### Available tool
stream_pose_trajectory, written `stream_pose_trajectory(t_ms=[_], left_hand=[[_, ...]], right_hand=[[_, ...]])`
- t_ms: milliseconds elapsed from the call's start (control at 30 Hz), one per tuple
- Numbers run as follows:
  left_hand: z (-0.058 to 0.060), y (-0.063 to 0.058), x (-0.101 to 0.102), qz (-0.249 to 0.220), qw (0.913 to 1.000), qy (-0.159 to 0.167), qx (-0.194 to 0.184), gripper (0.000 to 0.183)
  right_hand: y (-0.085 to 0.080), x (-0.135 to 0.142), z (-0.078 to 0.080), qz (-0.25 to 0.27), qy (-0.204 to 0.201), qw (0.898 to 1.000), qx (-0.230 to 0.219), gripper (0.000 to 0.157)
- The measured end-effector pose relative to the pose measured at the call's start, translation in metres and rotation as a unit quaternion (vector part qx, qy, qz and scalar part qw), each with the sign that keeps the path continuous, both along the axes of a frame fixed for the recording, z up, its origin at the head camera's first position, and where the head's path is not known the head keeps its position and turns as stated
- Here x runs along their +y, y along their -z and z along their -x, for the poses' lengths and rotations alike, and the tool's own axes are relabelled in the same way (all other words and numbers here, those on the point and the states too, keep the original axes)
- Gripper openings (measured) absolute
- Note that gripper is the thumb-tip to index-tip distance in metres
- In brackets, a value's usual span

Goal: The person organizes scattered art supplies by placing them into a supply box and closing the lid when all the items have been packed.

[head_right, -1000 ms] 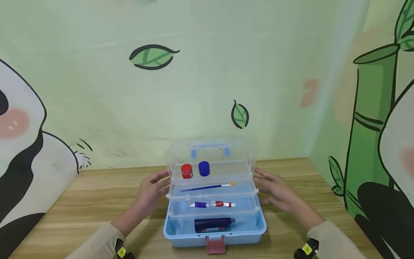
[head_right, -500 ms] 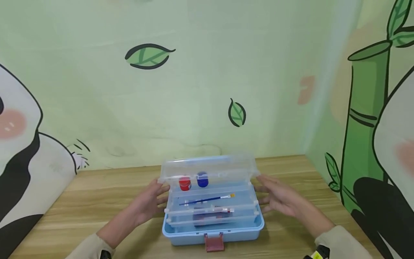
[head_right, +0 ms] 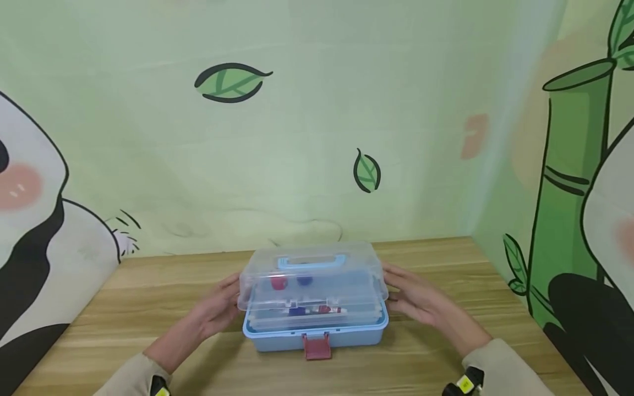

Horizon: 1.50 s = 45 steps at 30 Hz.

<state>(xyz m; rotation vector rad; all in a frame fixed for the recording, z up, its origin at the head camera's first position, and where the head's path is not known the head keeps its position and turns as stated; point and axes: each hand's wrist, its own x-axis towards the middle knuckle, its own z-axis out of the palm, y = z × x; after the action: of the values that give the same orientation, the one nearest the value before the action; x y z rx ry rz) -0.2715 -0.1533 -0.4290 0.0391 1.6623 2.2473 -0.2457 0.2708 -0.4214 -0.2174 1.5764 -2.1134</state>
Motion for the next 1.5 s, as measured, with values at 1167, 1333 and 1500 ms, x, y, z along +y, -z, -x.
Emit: stream_pose_trajectory(t_ms=[1167, 1333, 1500], left_hand=[[0.022, -0.014, -0.022, 0.228, 0.9501, -0.088, 0.194, 0.041], [0.004, -0.033, -0.017, 0.352, 0.8554, -0.107, 0.364, 0.034], [-0.016, -0.041, -0.003, 0.451, 0.6916, -0.064, 0.561, 0.044]], right_hand=[[0.002, -0.027, 0.022, -0.215, 0.029, 0.972, 0.089, 0.057], [0.008, -0.027, 0.024, -0.199, 0.011, 0.977, 0.076, 0.055], [0.018, -0.027, 0.028, -0.157, 0.008, 0.986, 0.059, 0.055]])
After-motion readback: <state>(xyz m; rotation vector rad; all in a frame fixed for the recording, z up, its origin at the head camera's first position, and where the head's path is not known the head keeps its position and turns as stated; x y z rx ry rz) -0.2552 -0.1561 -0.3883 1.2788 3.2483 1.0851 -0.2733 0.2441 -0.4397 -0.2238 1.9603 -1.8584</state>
